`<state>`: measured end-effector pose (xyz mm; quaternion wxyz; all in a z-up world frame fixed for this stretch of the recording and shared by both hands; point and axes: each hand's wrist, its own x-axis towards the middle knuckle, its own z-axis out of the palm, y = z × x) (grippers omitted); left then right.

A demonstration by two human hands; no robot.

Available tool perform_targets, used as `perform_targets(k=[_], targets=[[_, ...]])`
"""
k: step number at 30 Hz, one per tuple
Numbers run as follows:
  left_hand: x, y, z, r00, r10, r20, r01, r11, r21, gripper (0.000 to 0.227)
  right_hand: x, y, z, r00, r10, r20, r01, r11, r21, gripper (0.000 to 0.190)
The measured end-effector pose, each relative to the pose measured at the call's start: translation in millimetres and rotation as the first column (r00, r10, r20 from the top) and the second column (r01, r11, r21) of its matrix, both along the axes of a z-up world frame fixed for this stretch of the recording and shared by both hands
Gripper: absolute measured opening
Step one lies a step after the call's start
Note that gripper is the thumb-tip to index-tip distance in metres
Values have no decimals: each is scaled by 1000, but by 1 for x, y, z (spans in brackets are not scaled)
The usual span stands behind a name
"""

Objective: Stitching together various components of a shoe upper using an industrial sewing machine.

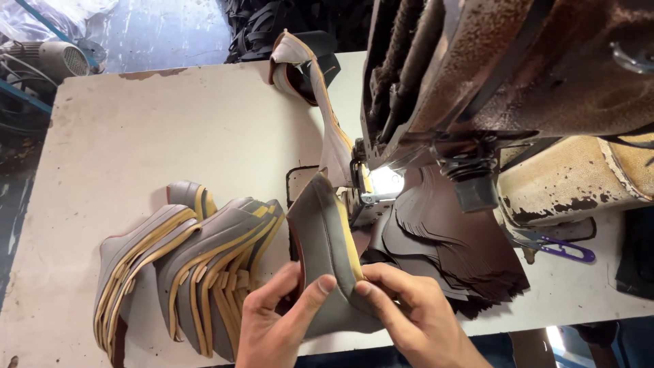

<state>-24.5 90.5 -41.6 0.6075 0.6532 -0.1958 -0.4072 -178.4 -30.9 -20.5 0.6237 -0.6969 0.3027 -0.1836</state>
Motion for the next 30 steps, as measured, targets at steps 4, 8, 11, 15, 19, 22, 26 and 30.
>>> perform_targets(k=[4, 8, 11, 15, 19, 22, 26, 30], targets=[[13, -5, -1, 984, -128, -122, 111, 984, -138, 66, -16, -17, 0, 970, 234, -59, -241, 948, -207, 18], [9, -29, 22, 989, -130, -71, 103, 948, -301, 42, -29, -20, -14, 972, 234, -18, -233, 953, -195, 16], [4, -50, 33, 991, -128, 44, 135, 925, -354, 43, -34, -15, -47, 989, 150, -9, -148, 966, -212, 34], [6, -65, 40, 974, -186, 133, 220, 921, -322, 40, -26, 2, -67, 998, -41, -55, 39, 999, -26, 15], [13, -77, 27, 966, -201, 161, 241, 925, -295, 30, -25, 9, -83, 992, -98, -84, 98, 995, -6, 6], [15, -84, 22, 962, -183, 204, 228, 948, -224, 34, -26, 8, -91, 984, -136, -115, 138, 990, 13, 7], [14, -92, 21, 939, -79, 336, 127, 984, -123, 32, -21, 5, -83, 976, -199, -91, 195, 980, -44, 10], [19, -102, 22, 980, -41, 195, 87, 968, -234, 13, -11, 2, -61, 954, -281, -102, 274, 958, -80, 15]])
